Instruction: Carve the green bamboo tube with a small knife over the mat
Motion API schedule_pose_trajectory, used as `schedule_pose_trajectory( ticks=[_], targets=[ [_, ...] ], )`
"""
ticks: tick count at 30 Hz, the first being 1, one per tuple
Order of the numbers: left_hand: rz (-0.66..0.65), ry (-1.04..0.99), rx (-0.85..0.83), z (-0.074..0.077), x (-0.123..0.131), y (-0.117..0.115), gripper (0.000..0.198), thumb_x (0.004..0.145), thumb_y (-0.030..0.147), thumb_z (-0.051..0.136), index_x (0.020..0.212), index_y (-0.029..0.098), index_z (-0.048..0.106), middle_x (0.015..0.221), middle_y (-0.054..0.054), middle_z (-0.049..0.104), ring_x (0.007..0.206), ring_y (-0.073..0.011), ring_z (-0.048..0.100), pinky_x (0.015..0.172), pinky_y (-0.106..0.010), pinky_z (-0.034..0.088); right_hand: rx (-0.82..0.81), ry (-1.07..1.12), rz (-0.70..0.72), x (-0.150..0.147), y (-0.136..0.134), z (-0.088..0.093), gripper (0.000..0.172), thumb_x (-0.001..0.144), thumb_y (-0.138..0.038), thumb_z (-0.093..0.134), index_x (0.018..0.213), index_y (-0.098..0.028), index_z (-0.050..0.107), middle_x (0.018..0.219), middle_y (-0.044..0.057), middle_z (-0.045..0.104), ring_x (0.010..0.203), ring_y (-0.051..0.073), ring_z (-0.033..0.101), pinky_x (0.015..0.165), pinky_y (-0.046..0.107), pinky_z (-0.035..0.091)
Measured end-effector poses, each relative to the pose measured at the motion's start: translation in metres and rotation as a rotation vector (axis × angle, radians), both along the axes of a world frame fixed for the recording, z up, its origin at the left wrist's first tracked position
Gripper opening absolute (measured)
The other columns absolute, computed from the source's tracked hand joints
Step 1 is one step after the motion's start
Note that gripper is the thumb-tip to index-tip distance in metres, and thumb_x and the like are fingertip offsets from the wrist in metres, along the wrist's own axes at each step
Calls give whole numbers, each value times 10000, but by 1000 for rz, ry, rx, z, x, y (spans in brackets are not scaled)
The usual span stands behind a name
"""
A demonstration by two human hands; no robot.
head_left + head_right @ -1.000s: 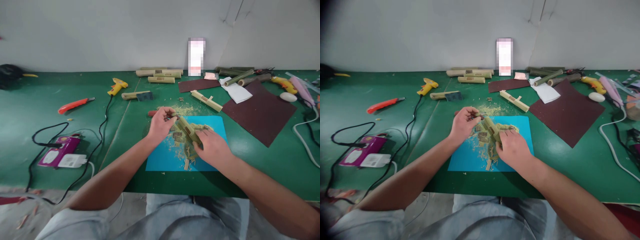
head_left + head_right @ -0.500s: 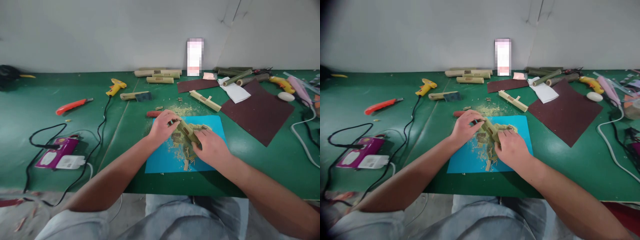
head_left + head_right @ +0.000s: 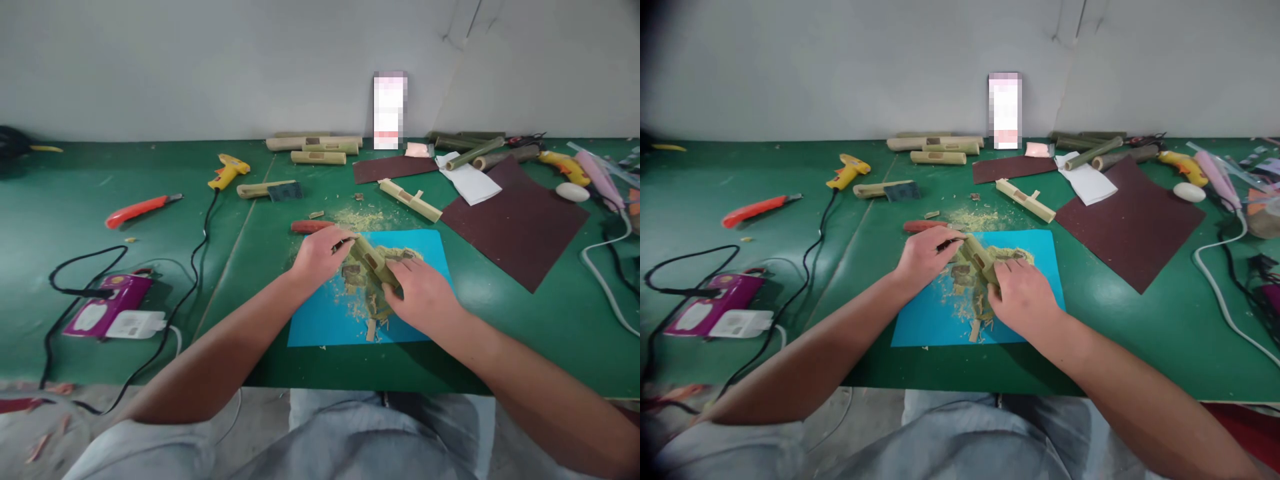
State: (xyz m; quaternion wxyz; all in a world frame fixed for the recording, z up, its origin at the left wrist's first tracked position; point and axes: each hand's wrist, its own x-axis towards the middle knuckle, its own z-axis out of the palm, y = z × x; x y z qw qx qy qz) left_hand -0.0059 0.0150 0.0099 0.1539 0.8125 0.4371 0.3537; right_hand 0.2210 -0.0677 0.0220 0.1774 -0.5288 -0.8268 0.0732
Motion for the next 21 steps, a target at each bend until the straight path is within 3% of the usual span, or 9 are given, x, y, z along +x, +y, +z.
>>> schedule_pose_trajectory(
  ticks=[7, 13, 21],
  targets=[
    [22, -15, -46, -3, 1, 0, 196, 890, 318, 673, 1024, 198, 750, 939, -58, 763, 781, -177, 696, 721, -283, 554, -12, -8, -6, 0, -1, 1, 244, 897, -238, 531, 1078, -130, 655, 1003, 142, 711, 979, 292, 636, 859, 430, 507],
    [-37, -18, -10, 2, 3, -1, 235, 975, 283, 543, 1074, 213, 745, 1004, -63, 744, 950, -194, 688, 882, -329, 545, 6, 5, -4, 0, 0, 0, 255, 900, -234, 521, 1093, -133, 653, 1010, 147, 716, 973, 287, 644, 878, 438, 505],
    [-70, -2, 8, -1, 0, -2, 234, 964, 286, 585, 1108, 209, 752, 966, -66, 703, 890, -184, 670, 844, -318, 536, -32, 5, -9, 0, -1, 2, 253, 904, -239, 524, 1088, -126, 655, 1019, 146, 715, 991, 294, 641, 874, 432, 509]
  ],
)
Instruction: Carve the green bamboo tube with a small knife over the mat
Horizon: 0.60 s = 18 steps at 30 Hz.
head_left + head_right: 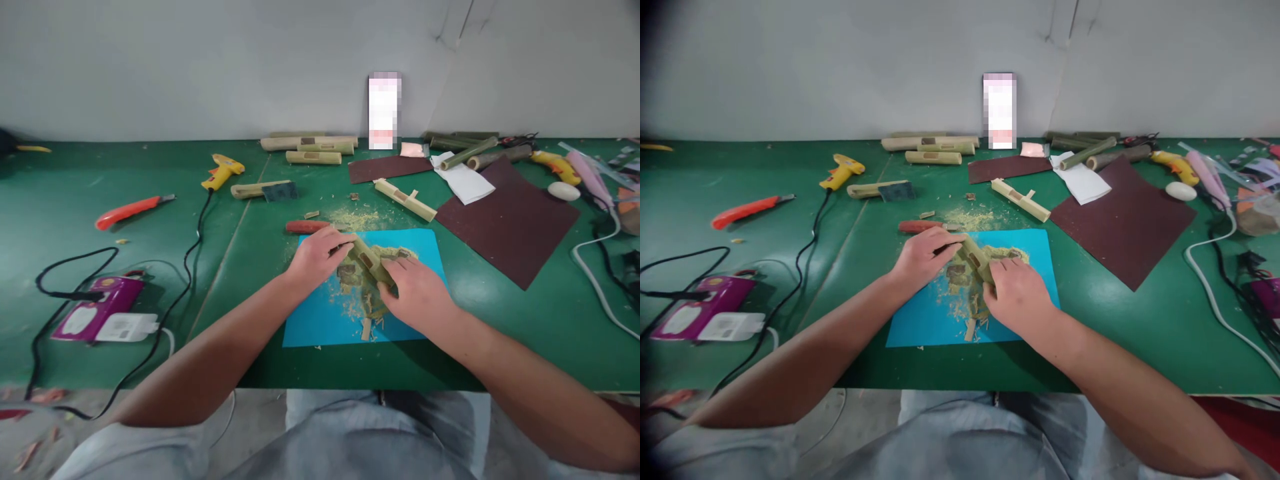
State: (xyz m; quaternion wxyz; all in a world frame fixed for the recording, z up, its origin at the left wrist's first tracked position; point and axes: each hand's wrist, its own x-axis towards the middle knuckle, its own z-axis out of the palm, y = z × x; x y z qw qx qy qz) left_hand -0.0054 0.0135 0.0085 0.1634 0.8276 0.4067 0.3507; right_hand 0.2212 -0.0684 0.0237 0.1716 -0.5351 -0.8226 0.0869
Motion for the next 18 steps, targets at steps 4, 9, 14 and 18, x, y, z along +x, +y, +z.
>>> schedule_pose_trajectory(
  ticks=[4, 9, 14, 18],
  targets=[
    [-4, 33, -50, -3, -3, -1, 265, 959, 307, 594, 1162, 218, 738, 961, -64, 720, 883, -188, 677, 827, -308, 535, -26, 1, 2, 0, 1, 2, 257, 908, -245, 519, 1093, -125, 651, 1011, 146, 714, 982, 291, 638, 861, 430, 509],
    [-7, 54, -38, -2, -2, -2, 282, 987, 300, 537, 1168, 213, 735, 941, -62, 710, 872, -184, 672, 817, -304, 535, -49, -7, -3, 0, 2, 4, 257, 905, -236, 522, 1090, -114, 653, 1013, 145, 710, 997, 289, 638, 886, 421, 503],
    [1, 17, 23, 0, 1, 0, 259, 990, 270, 540, 1148, 201, 733, 1024, -72, 704, 963, -192, 664, 913, -337, 526, -43, -19, -9, -1, 1, 4, 256, 909, -246, 527, 1091, -116, 654, 1017, 144, 708, 1000, 290, 636, 880, 418, 503],
    [-12, 6, 35, -3, 0, 3, 248, 982, 279, 570, 1134, 179, 738, 969, -71, 708, 900, -185, 670, 854, -327, 539, -58, -18, -12, -1, 1, 5, 257, 908, -241, 527, 1081, -108, 661, 991, 147, 705, 980, 286, 640, 856, 411, 505]
  ],
)
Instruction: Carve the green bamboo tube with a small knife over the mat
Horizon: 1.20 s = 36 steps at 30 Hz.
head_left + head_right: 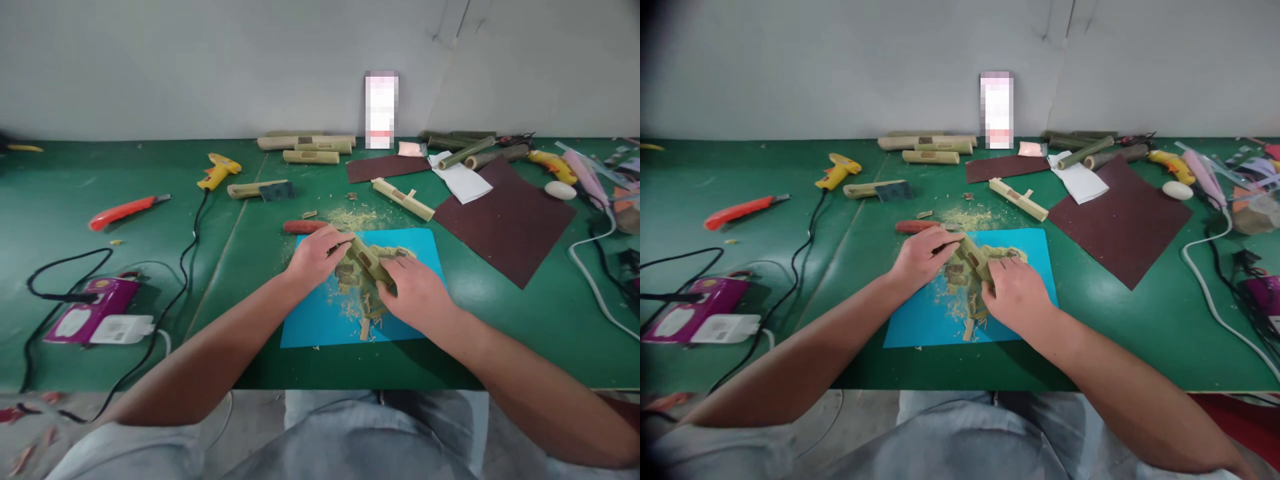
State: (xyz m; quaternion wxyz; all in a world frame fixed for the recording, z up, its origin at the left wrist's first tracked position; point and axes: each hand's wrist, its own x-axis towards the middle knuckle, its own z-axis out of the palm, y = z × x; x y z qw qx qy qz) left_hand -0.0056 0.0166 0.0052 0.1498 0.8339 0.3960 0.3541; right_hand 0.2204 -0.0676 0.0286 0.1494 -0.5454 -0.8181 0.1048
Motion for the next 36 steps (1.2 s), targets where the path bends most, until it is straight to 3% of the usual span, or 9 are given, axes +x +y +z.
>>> schedule_pose_trajectory(
  ticks=[5, 10, 18, 29, 33, 36],
  targets=[
    [-4, 8, -15, -3, 0, 1, 247, 989, 269, 565, 1127, 170, 744, 900, -63, 707, 846, -180, 672, 817, -316, 544, 2, 6, -4, 0, 1, -2, 248, 908, -246, 531, 1065, -106, 664, 984, 146, 702, 965, 286, 639, 828, 406, 504],
    [-87, 80, 61, -5, 4, 0, 258, 1005, 256, 542, 1147, 156, 733, 949, -75, 695, 872, -176, 675, 786, -293, 547, 12, 16, -6, 1, 2, -3, 207, 898, -241, 544, 1014, -127, 671, 958, 138, 705, 942, 275, 643, 805, 393, 501],
    [-114, 138, 141, -10, 4, 1, 293, 1025, 272, 504, 1171, 137, 720, 917, -79, 687, 848, -176, 668, 762, -293, 555, 46, 10, -18, 1, 1, -4, 198, 896, -242, 535, 993, -147, 680, 956, 133, 715, 939, 274, 649, 813, 405, 509],
    [-56, 109, 125, -9, 5, 0, 300, 1030, 289, 490, 1138, 137, 726, 929, -86, 702, 886, -188, 675, 811, -318, 561, 37, -53, -23, -1, 0, 2, 240, 917, -229, 511, 1009, -114, 701, 967, 153, 690, 1001, 300, 632, 849, 431, 525],
    [-104, 137, 119, -9, 5, -1, 308, 1031, 288, 488, 1174, 139, 717, 928, -86, 696, 872, -184, 674, 778, -306, 559, 64, -51, -21, -2, 0, 1, 224, 912, -216, 510, 962, -125, 709, 985, 165, 664, 1055, 317, 613, 880, 445, 529],
    [-72, 110, 128, -9, 5, 1, 302, 1029, 298, 492, 1133, 143, 730, 907, -80, 699, 863, -184, 671, 792, -313, 558, 54, -21, -7, -2, 0, -2, 258, 916, -209, 500, 1038, -103, 700, 985, 165, 665, 1027, 307, 626, 892, 448, 533]
  ],
)
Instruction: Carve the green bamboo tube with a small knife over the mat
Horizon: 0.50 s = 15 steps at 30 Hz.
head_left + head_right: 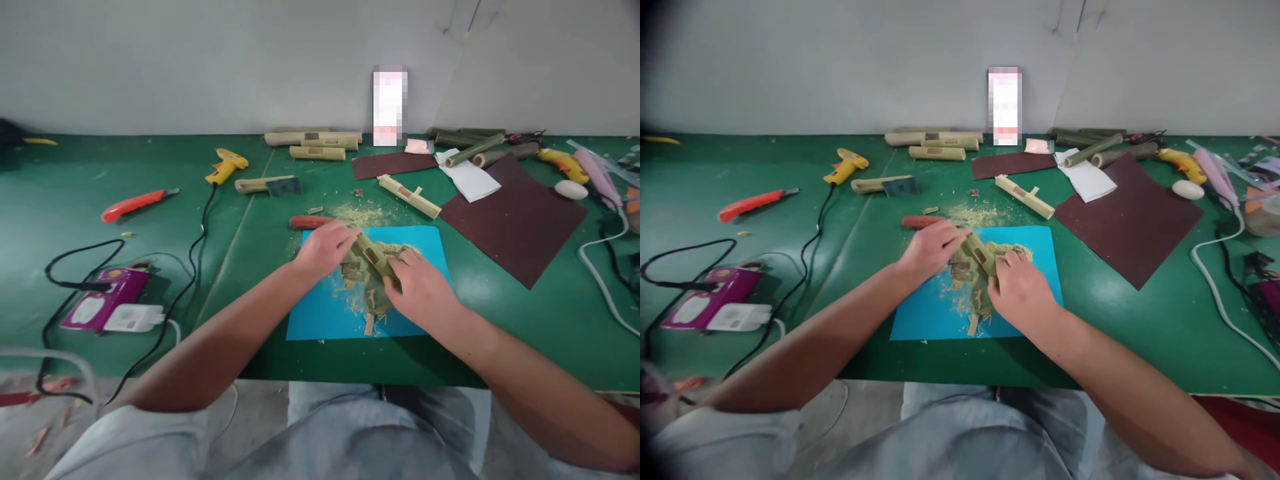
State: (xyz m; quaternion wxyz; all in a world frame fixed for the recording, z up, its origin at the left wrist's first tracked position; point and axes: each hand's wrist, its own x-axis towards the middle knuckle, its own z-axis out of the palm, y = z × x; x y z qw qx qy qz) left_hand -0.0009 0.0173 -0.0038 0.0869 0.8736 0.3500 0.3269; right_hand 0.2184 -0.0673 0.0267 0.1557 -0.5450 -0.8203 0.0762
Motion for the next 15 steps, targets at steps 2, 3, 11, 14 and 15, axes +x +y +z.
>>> schedule_pose_trajectory(
  ticks=[2, 3, 11, 14, 15],
  targets=[
    [-3, -1, 0, 0, 0, 0, 311, 1033, 302, 484, 1132, 138, 728, 905, -84, 698, 865, -185, 669, 796, -314, 555, 7, 32, 4, 1, 0, -2, 320, 912, -206, 506, 1160, -87, 670, 1030, 170, 677, 1033, 304, 630, 911, 454, 530],
    [-19, 9, -12, 0, 1, 0, 312, 1034, 303, 481, 1144, 141, 724, 908, -83, 698, 862, -181, 668, 787, -307, 554, 11, 46, 5, 1, 0, -3, 352, 911, -205, 509, 1210, -85, 651, 1051, 172, 683, 1038, 303, 632, 918, 457, 529],
    [-32, 30, -16, 0, 2, -1, 302, 1031, 288, 484, 1154, 144, 720, 928, -86, 705, 871, -190, 674, 775, -314, 556, 19, 62, 29, 3, 0, -4, 367, 929, -210, 483, 1229, -83, 652, 1039, 166, 701, 1020, 291, 646, 914, 439, 528],
    [-10, 5, -12, -1, 2, 0, 300, 1030, 293, 482, 1128, 150, 727, 926, -83, 710, 874, -188, 676, 789, -317, 562, 31, 69, 25, 3, 1, -5, 358, 929, -216, 483, 1228, -117, 653, 1044, 157, 701, 1017, 284, 644, 903, 434, 526],
    [-4, 0, -3, -1, 2, 1, 302, 1031, 294, 480, 1123, 149, 727, 919, -84, 709, 869, -186, 676, 791, -319, 562, 36, 72, 24, 3, 1, -5, 356, 928, -216, 483, 1227, -123, 653, 1046, 156, 700, 1016, 284, 643, 903, 437, 524]
  ],
)
